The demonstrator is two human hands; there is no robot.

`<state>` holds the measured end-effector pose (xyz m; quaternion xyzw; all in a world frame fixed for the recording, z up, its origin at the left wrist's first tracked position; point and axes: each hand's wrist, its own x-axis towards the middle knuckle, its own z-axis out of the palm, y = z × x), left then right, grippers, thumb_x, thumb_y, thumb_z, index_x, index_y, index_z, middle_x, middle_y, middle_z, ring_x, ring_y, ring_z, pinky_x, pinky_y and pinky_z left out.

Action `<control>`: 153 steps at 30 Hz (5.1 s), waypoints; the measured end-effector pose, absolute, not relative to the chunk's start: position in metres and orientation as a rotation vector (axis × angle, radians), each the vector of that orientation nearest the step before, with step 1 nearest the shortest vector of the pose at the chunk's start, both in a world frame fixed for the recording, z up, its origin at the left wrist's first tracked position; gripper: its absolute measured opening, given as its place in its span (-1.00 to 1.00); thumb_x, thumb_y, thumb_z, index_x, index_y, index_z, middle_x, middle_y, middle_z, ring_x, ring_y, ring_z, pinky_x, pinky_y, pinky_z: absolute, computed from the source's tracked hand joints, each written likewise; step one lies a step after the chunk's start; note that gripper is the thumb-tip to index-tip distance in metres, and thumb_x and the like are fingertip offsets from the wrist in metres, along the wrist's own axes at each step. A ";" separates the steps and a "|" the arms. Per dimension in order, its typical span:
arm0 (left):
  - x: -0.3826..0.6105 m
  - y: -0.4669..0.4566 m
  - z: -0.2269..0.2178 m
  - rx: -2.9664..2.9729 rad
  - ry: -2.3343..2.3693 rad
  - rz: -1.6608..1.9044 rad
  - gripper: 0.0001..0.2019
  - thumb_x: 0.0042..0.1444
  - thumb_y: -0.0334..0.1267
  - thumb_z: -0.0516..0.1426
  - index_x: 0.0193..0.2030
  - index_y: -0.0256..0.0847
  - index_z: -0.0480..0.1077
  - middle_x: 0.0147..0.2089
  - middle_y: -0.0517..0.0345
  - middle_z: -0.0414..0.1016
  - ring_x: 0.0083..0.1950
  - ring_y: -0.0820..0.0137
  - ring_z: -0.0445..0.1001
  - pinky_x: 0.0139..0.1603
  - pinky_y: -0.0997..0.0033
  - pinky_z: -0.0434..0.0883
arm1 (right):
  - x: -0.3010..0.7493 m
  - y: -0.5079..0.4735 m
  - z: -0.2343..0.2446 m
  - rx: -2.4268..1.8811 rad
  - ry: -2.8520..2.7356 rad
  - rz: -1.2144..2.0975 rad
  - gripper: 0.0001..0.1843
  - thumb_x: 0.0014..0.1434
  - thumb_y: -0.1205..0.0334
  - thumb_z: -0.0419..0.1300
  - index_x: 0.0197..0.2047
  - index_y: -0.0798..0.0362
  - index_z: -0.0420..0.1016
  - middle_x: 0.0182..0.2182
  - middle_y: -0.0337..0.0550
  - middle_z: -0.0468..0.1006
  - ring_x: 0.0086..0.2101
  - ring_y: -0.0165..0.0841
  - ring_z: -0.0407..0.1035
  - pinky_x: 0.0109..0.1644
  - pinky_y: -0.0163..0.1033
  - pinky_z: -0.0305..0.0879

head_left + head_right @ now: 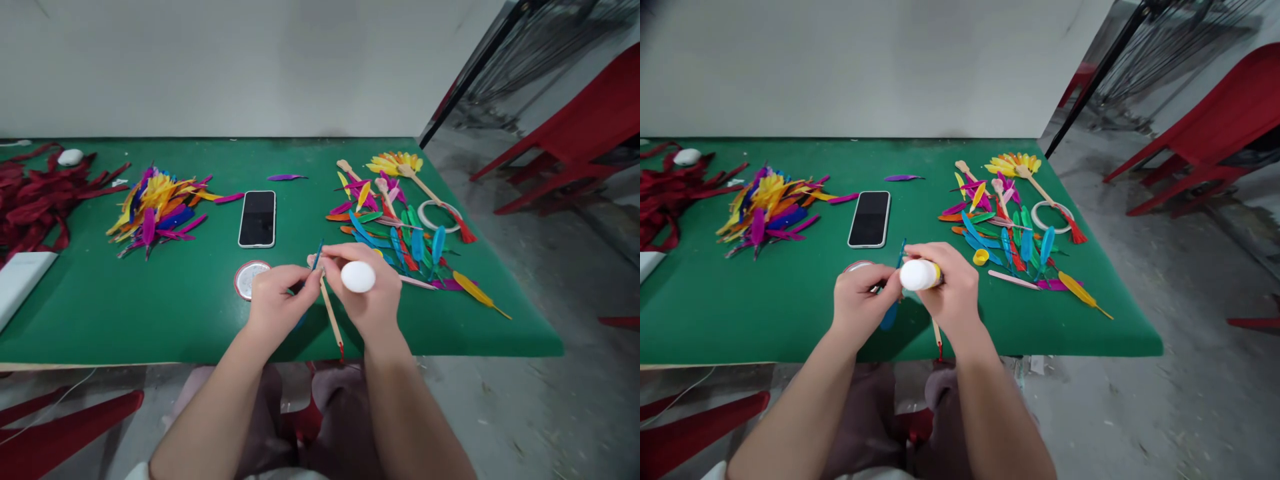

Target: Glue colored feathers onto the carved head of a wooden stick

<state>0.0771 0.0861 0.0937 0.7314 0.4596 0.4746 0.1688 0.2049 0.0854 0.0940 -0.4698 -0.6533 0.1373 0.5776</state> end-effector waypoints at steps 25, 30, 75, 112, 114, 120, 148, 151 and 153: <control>0.077 0.084 0.096 1.871 1.200 1.317 -0.72 0.04 -0.34 0.09 -0.67 -0.23 0.36 -0.72 0.31 0.35 -0.65 0.59 0.29 -0.59 0.60 0.23 | 0.207 0.081 0.101 -1.171 -1.384 0.314 -0.93 0.04 0.27 0.20 -0.33 -0.02 0.47 -0.39 -0.20 0.56 -0.44 -0.33 0.46 -0.33 -0.18 0.44; 0.078 0.085 0.095 1.970 1.170 1.370 -0.74 0.01 -0.34 0.09 -0.68 -0.25 0.34 -0.73 0.31 0.30 -0.67 0.61 0.20 -0.64 0.60 0.16 | 0.203 0.082 0.097 -1.013 -1.625 0.079 -0.76 0.05 0.40 0.18 -0.20 -0.07 0.45 -0.34 -0.22 0.57 -0.39 -0.36 0.44 -0.34 -0.21 0.42; 0.077 0.082 0.095 1.840 0.986 1.364 -0.72 -0.01 -0.41 0.13 -0.71 -0.29 0.27 -0.75 0.34 0.19 -0.68 0.66 0.11 -0.69 0.67 0.08 | 0.209 0.079 0.099 -0.927 -1.722 -0.127 -0.80 0.02 0.47 0.18 -0.28 0.04 0.36 -0.49 -0.23 0.46 -0.45 -0.42 0.31 -0.40 -0.28 0.30; 0.067 0.081 0.099 2.413 0.860 1.352 -0.85 0.12 -0.41 0.05 -0.47 -0.28 0.31 -0.56 0.16 0.38 -0.51 0.53 0.30 -0.46 0.56 0.26 | 0.197 0.064 0.115 -0.874 -1.245 0.680 -0.72 -0.08 0.52 0.23 -0.41 0.00 0.25 -0.46 -0.32 0.35 -0.43 -0.45 0.34 -0.38 -0.31 0.40; 0.067 0.081 0.098 2.423 0.856 1.336 -0.87 0.12 -0.42 0.04 -0.44 -0.28 0.32 -0.52 0.13 0.40 -0.48 0.51 0.33 -0.42 0.55 0.28 | 0.198 0.062 0.117 -0.871 -1.239 0.676 -0.71 -0.09 0.53 0.24 -0.41 0.00 0.26 -0.48 -0.32 0.36 -0.43 -0.43 0.35 -0.38 -0.30 0.41; 0.068 0.080 0.097 2.496 0.921 1.359 -0.87 0.12 -0.42 0.04 -0.44 -0.28 0.33 -0.52 0.11 0.40 -0.48 0.50 0.33 -0.46 0.54 0.26 | 0.196 0.057 0.122 -0.970 -1.281 0.556 -0.73 -0.08 0.53 0.24 -0.44 0.01 0.27 -0.48 -0.32 0.37 -0.45 -0.44 0.36 -0.38 -0.29 0.38; 0.080 0.073 0.096 2.286 1.105 1.624 -0.81 0.07 -0.45 0.08 -0.55 -0.27 0.27 -0.63 0.27 0.31 -0.59 0.62 0.22 -0.54 0.62 0.18 | 0.183 0.056 0.122 -1.020 -1.186 0.535 -0.70 -0.06 0.48 0.24 -0.36 -0.01 0.20 -0.41 -0.27 0.36 -0.37 -0.38 0.37 -0.26 -0.18 0.40; 0.080 0.073 0.097 2.322 1.072 1.614 -0.79 0.08 -0.46 0.07 -0.57 -0.26 0.27 -0.63 0.26 0.33 -0.58 0.62 0.22 -0.53 0.62 0.19 | 0.183 0.055 0.121 -1.033 -1.185 0.547 -0.69 -0.07 0.49 0.25 -0.36 0.00 0.20 -0.41 -0.28 0.37 -0.37 -0.40 0.36 -0.27 -0.20 0.38; 0.080 0.073 0.097 2.348 1.062 1.610 -0.80 0.08 -0.46 0.08 -0.56 -0.28 0.29 -0.63 0.25 0.33 -0.58 0.61 0.23 -0.52 0.62 0.19 | 0.183 0.055 0.121 -1.032 -1.169 0.529 -0.69 -0.07 0.51 0.24 -0.37 0.00 0.20 -0.42 -0.29 0.37 -0.38 -0.41 0.36 -0.28 -0.22 0.38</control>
